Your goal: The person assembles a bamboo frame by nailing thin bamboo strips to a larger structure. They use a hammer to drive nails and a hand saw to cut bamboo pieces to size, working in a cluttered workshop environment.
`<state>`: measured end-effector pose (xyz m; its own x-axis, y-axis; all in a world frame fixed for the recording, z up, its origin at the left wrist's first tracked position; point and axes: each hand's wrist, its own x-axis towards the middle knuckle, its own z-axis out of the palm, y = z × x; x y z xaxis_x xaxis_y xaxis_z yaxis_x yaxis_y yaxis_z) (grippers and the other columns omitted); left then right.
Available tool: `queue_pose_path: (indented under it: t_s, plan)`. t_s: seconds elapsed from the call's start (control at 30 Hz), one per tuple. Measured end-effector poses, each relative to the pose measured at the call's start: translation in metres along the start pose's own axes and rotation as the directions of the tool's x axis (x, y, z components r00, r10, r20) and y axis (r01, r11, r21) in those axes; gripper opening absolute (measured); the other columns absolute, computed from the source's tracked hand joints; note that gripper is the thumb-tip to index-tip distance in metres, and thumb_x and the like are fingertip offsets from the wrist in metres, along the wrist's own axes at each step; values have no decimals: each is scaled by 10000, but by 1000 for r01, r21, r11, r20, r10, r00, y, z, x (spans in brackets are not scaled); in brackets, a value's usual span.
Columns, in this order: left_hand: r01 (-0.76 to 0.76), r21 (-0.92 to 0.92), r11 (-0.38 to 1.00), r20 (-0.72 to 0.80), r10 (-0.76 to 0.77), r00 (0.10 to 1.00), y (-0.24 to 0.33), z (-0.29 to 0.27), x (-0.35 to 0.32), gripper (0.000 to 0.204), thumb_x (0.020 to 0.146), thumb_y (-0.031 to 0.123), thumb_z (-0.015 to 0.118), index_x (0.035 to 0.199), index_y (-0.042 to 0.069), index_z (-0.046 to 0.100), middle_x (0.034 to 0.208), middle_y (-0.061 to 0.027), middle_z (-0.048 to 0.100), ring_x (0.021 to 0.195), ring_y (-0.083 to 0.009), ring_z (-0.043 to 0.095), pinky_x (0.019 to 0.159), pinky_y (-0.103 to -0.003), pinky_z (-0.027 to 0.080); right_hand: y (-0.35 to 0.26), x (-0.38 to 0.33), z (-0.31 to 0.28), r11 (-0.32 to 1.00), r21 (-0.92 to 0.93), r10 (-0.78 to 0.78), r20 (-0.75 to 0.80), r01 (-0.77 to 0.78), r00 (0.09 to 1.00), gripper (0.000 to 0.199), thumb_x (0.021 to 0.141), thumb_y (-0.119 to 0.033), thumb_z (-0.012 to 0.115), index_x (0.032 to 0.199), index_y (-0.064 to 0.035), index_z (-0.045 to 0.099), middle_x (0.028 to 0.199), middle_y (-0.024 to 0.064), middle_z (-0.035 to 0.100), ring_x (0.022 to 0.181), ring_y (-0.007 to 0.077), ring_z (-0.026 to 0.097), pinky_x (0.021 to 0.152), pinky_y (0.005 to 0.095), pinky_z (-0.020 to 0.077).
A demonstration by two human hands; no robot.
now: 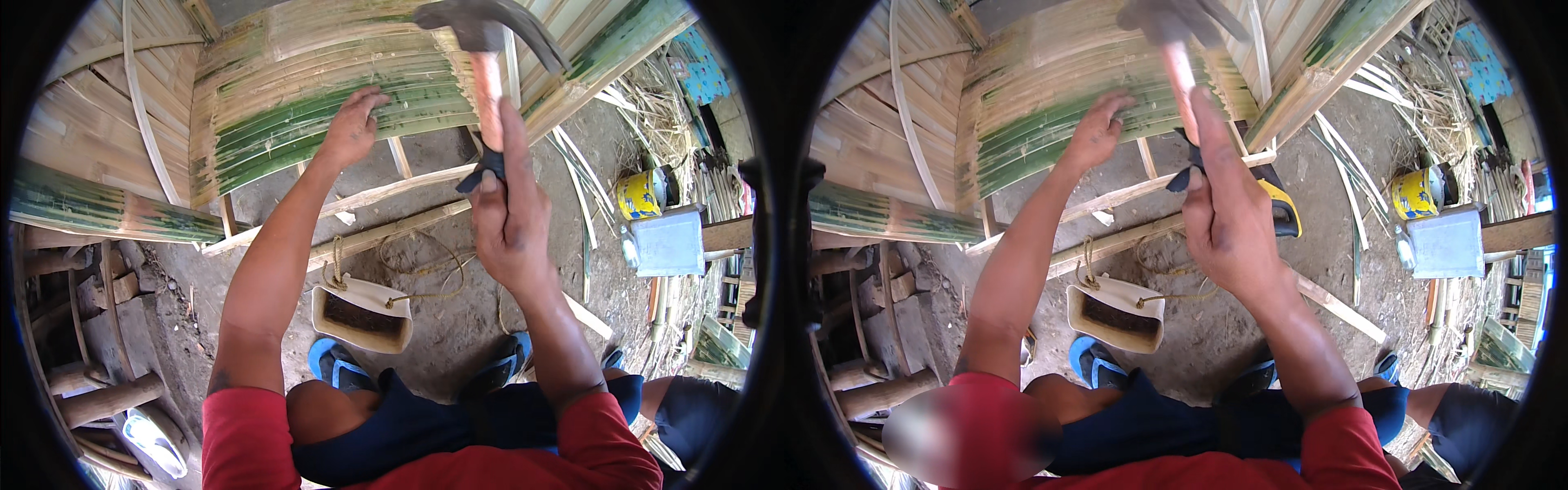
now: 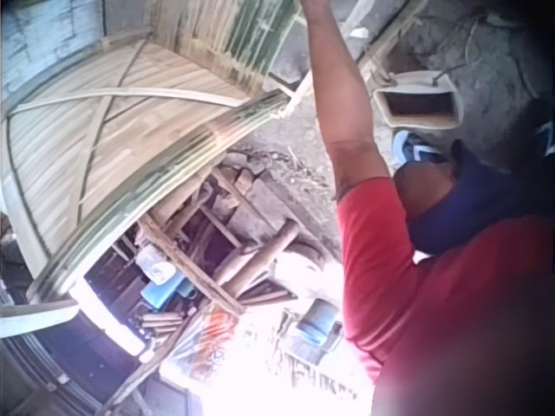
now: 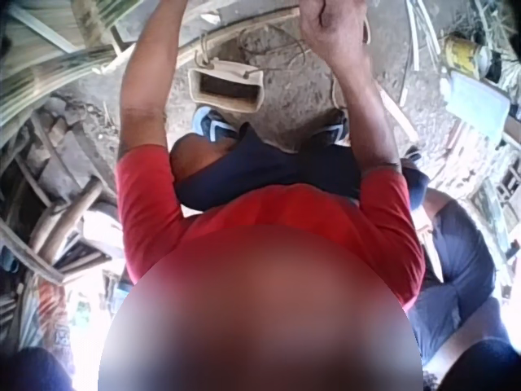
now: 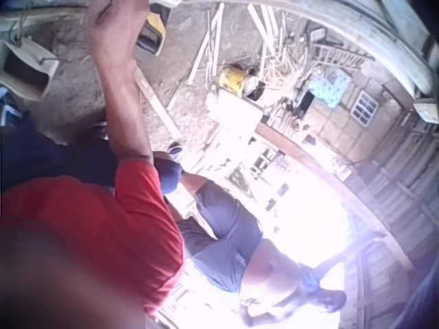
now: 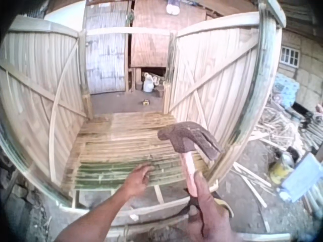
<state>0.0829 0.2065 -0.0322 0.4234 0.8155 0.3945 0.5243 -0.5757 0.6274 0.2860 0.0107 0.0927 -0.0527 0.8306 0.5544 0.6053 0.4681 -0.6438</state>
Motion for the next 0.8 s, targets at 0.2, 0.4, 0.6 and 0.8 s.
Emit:
queue_pose_path:
  t_s: [0.2,0.4,0.6,0.8]
  plan:
    - [116,-227,967,-74,-136,988,18,-26,-4,437,908,-28,511,1323,56,621,1409,-146,591,1238,-288,614,1092,-352,465,8,26,14,911,-315,365,322,-265,874,804,851,76,494,1605,-127,303,851,269,689,737,435,675,723,499,542]
    - [560,-366,743,823,-22,567,58,-102,-145,275,1018,274,619,1143,55,730,1083,-85,755,1032,-167,695,958,-340,538,11,-4,5,1000,-12,2,-36,-2,999,815,864,78,478,1621,-141,267,1252,301,627,900,460,698,846,491,552]
    - [241,380,893,846,-441,301,75,-23,-292,305,934,260,600,1140,71,724,1131,-168,735,1055,-359,700,929,-462,544,24,8,27,921,-202,382,316,-332,868,780,919,14,482,1623,-229,250,904,310,674,890,506,658,829,511,550]
    - [157,424,892,613,-411,675,34,58,-327,438,905,132,552,1323,19,615,1330,-242,629,1254,-383,599,1061,-460,497,22,-10,18,996,-87,-32,4,32,999,723,911,56,469,1600,-94,311,896,244,685,807,371,657,773,452,531]
